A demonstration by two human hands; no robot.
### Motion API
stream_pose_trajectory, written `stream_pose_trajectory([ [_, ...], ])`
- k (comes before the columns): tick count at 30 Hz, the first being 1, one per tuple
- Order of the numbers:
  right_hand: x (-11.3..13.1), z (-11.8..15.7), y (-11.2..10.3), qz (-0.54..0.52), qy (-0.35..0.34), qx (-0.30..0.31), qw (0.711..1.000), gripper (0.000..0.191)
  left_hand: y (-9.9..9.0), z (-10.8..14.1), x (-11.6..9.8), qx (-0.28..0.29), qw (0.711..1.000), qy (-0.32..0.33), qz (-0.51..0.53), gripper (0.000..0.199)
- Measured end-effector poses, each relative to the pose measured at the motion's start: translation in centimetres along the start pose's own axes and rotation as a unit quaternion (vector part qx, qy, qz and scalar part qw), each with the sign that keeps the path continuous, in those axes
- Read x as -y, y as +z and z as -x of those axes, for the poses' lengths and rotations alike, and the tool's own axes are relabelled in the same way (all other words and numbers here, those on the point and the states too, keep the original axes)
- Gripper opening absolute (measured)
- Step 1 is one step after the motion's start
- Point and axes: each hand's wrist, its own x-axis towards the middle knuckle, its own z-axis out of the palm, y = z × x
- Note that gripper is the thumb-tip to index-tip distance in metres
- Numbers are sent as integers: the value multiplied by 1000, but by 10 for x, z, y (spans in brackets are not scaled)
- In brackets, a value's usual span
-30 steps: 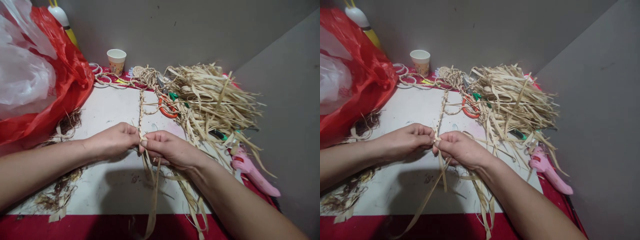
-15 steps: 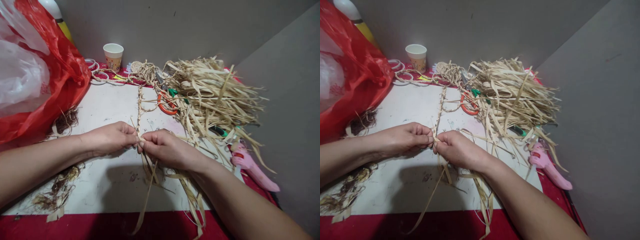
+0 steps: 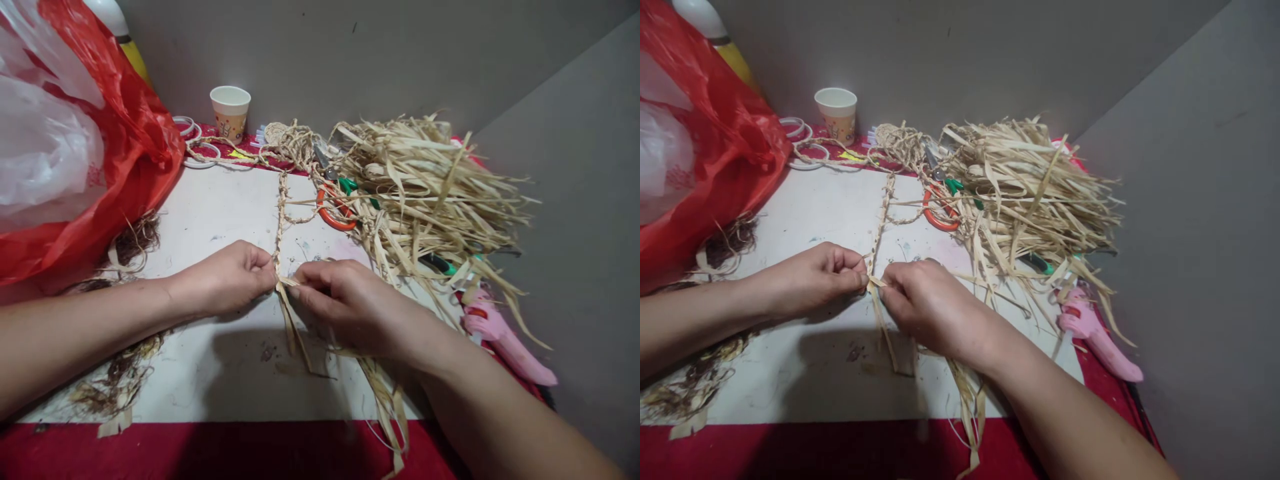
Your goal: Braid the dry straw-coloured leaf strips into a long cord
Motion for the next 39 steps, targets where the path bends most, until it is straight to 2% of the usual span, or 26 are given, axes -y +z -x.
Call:
stream_pose_trajectory([
  [2, 0, 3, 0, -80, 41, 6, 996, 30, 0, 1, -1, -7, 1000, 6, -9, 21],
  [4, 4, 4, 4, -176, 81, 39, 980, 31, 0, 1, -1, -11, 1000, 8, -8, 20],
  [6, 10, 4, 11, -214, 117, 66, 967, 32, 1, 2, -1, -12, 1000, 1, 5, 19],
  [8, 16, 4, 19, -178, 115, 63, 975, 33, 3, 2, -1, -12, 999, -8, 29, 18],
  [11, 21, 4, 29, -56, 46, 17, 997, 33, 4, 2, -4, -16, 996, -24, 83, 20],
  [13, 20, 5, 33, 20, 9, -8, 1000, 32, 5, 3, -7, -13, 992, -40, 123, 23],
  [19, 20, 10, 35, 175, -29, -22, 984, 23, 6, 4, -9, -14, 978, -56, 199, 17],
  [26, 22, 15, 47, 283, -44, -36, 957, 21, 7, 6, -10, -22, 981, -65, 181, 17],
  [29, 26, 23, 47, 274, -77, 5, 959, 16, 6, 6, -12, -16, 983, -62, 174, 16],
  [32, 36, 33, 32, 178, -133, 108, 969, 21, 3, 6, -13, -10, 984, -51, 171, 15],
  [33, 39, 35, 25, 133, -119, 128, 976, 27, 3, 6, -13, -9, 984, -47, 171, 16],
  [34, 41, 35, 17, 78, -101, 117, 985, 32, 2, 6, -14, -9, 984, -43, 171, 16],
  [36, 39, 30, 3, -26, -45, -12, 999, 38, 2, 6, -14, -7, 985, -39, 170, 16],
  [37, 35, 25, -2, -63, -14, -91, 994, 37, 1, 7, -15, -6, 985, -40, 169, 15],
  [38, 30, 19, -4, -92, 12, -145, 985, 34, 1, 7, -15, -6, 985, -40, 169, 14],
  [39, 25, 13, -6, -119, 31, -162, 979, 29, 1, 7, -16, -8, 985, -40, 168, 13],
])
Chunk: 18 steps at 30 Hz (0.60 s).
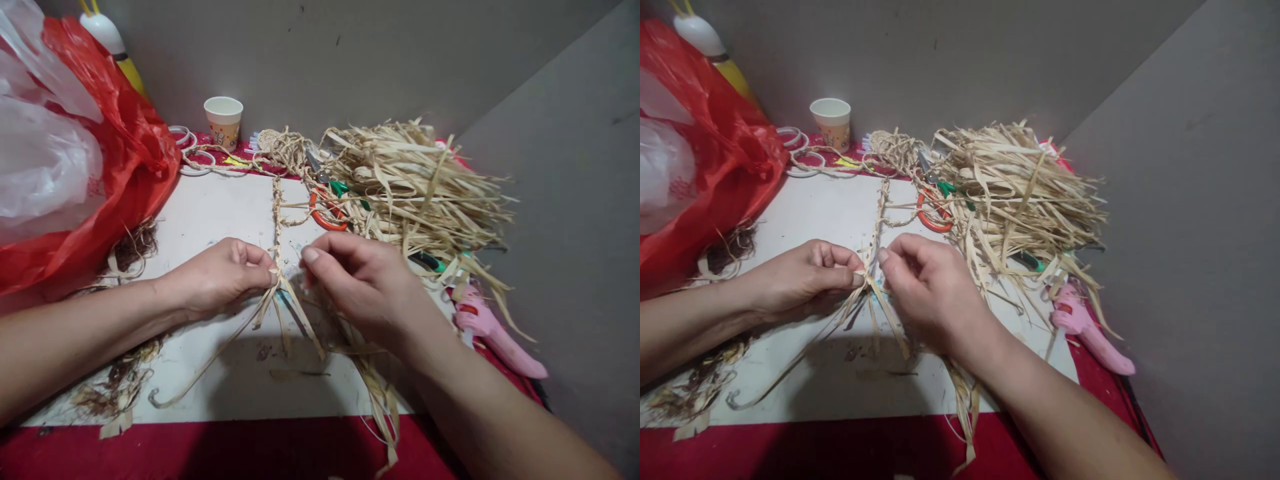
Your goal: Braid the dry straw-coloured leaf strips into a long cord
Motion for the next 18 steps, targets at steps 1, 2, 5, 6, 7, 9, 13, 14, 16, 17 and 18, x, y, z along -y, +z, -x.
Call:
stream_pose_trajectory([
  [1, -5, -6, 1, -27, 20, 19, 999, 27, 0, 0, 0, 0, 1000, 2, -3, 13],
  [2, -11, -12, 3, -56, 40, 66, 995, 27, 0, 1, -1, 3, 1000, 4, -7, 12],
  [5, -23, -19, 9, -119, 85, 208, 967, 38, -2, 1, -1, 21, 999, 19, -27, 9],
  [6, -26, -20, 10, -132, 93, 226, 961, 40, -2, 1, 0, 24, 999, 24, -36, 7],
  [7, -28, -20, 11, -141, 97, 231, 958, 41, -3, 0, 1, 23, 998, 29, -46, 6],
  [9, -30, -21, 10, -156, 102, 235, 954, 40, -3, 0, 2, 17, 997, 38, -63, 5],
  [13, -34, -24, 9, -188, 109, 269, 939, 36, -3, 0, 4, 8, 992, 55, -114, 7],
  [14, -34, -25, 10, -198, 112, 270, 936, 36, -3, 1, 4, 3, 989, 61, -133, 8],
  [16, -35, -25, 12, -221, 121, 266, 930, 35, -2, 2, 3, -11, 982, 80, -169, 11],
  [17, -35, -26, 13, -234, 126, 262, 928, 35, -1, 2, 3, -20, 978, 91, -185, 13],
  [18, -34, -26, 14, -248, 133, 261, 923, 35, 0, 3, 3, -28, 974, 101, -200, 14],
])
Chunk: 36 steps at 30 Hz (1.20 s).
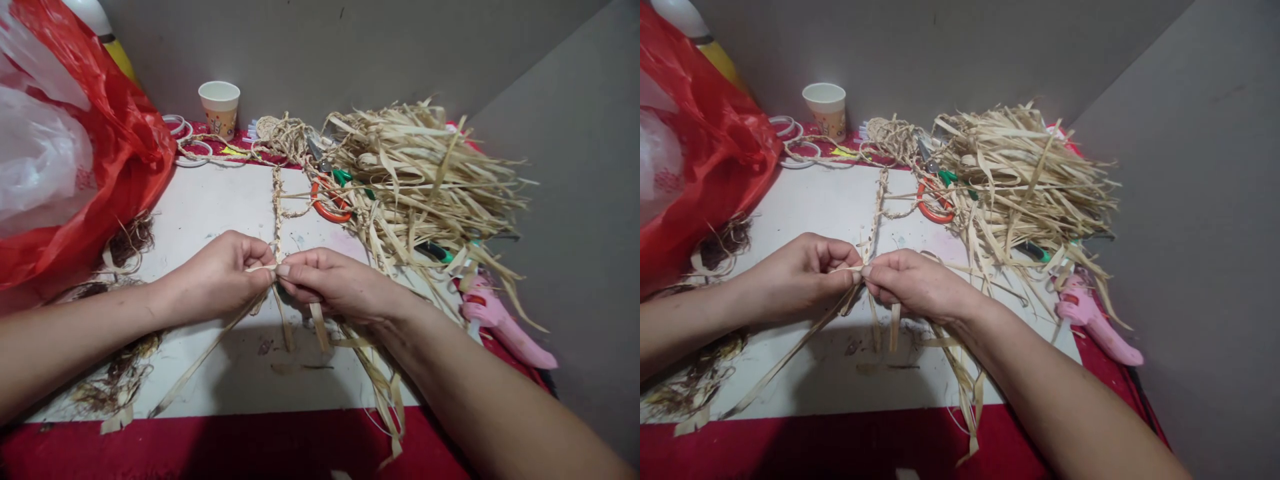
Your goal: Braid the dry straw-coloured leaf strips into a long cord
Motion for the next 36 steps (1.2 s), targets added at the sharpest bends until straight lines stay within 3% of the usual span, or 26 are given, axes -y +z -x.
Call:
stream_pose_trajectory([
  [5, 2, 0, 5, -19, 8, -19, 1000, 27, 3, 2, -1, -22, 997, 26, -65, 15],
  [9, 1, -1, 9, 8, 5, -69, 998, 23, 1, 3, -5, 6, 992, 22, -122, 18],
  [14, -2, -3, 13, 9, 9, -88, 996, 21, -7, 8, -20, 8, 969, 18, -247, 24],
  [18, -1, -1, 15, -44, 9, -73, 996, 23, 0, 15, -20, -20, 943, 59, -326, 28],
  [21, -1, 0, 16, -79, -7, -60, 995, 31, 13, 21, -11, -57, 893, 101, -434, 23],
  [25, -3, 1, 18, -110, -14, -46, 993, 35, 25, 27, 2, -93, 793, 161, -580, 16],
  [30, -5, 1, 19, -163, -12, -35, 986, 37, 32, 31, 6, -133, 689, 274, -658, 24],
  [33, -5, 1, 21, -182, -12, -22, 983, 41, 35, 32, 7, -157, 646, 299, -685, 27],
  [36, -6, 1, 23, -195, -9, -25, 980, 43, 40, 34, 9, -172, 626, 307, -696, 26],
])
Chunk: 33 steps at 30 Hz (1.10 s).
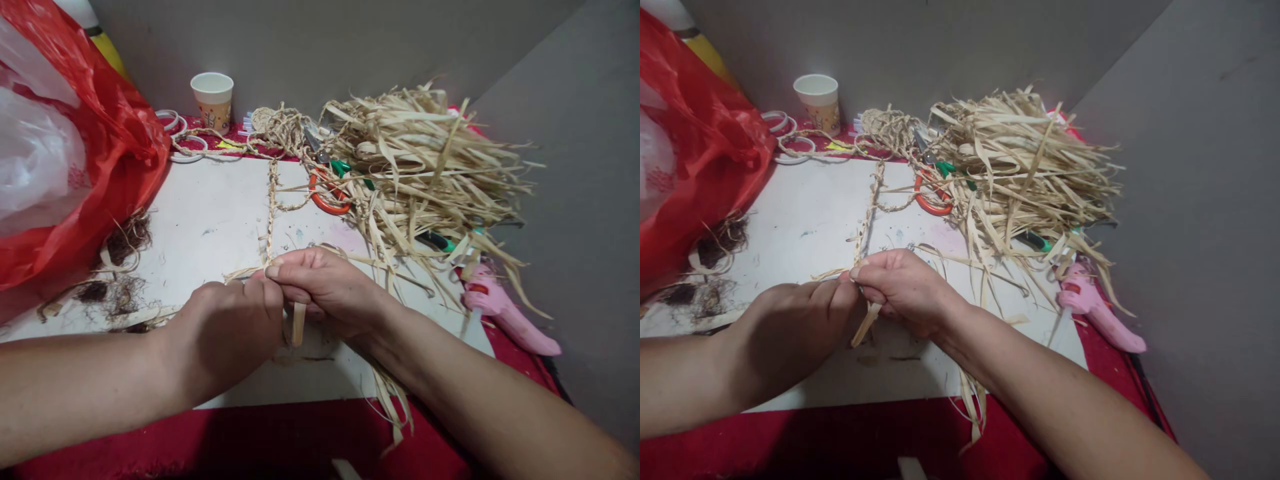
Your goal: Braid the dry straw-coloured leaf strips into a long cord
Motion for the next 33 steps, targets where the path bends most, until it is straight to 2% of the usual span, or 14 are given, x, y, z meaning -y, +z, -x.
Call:
stream_pose_trajectory([
  [4, -1, -2, 2, -3, 8, -21, 1000, 26, -2, 7, -10, 4, 1000, 19, -6, 25],
  [7, 1, -2, 1, 9, 23, -34, 999, 16, -15, 10, -6, 53, 995, 14, 84, 22],
  [9, 3, -1, 0, 12, 20, -40, 999, 15, -28, 7, 9, 87, 973, -20, 211, 17],
  [10, 5, -1, 0, 13, 14, -39, 999, 15, -33, 3, 19, 79, 953, -68, 285, 20],
  [13, 7, 0, -1, 18, -2, -24, 1000, 16, -36, -13, 50, 51, 937, -155, 309, 28],
  [15, 8, 0, -2, 23, -2, -14, 1000, 17, -27, -22, 62, 76, 856, -265, 437, 17],
  [16, 9, 0, -3, 25, -1, -12, 1000, 17, -20, -25, 64, 120, 796, -279, 524, 15],
  [17, 9, 0, -3, 25, -1, -11, 1000, 18, -12, -27, 64, 177, 718, -281, 611, 15],
  [19, 9, -1, -4, 31, -1, -8, 999, 19, 2, -28, 59, 245, 588, -296, 712, 15],
  [20, 10, -1, -5, 35, 1, -6, 999, 18, 7, -28, 55, 261, 547, -303, 735, 16],
  [21, 10, -1, -5, 40, 3, -4, 999, 18, 11, -27, 53, 268, 526, -308, 746, 17],
  [23, 11, -1, -6, 51, 8, -2, 999, 20, 15, -24, 50, 265, 528, -304, 747, 19],
  [29, 13, 1, -11, 102, 36, 11, 994, 20, 15, -19, 56, 249, 605, -267, 708, 21],
  [33, 13, 0, -14, 153, 43, 9, 987, 24, 13, -21, 58, 248, 633, -257, 686, 19],
])
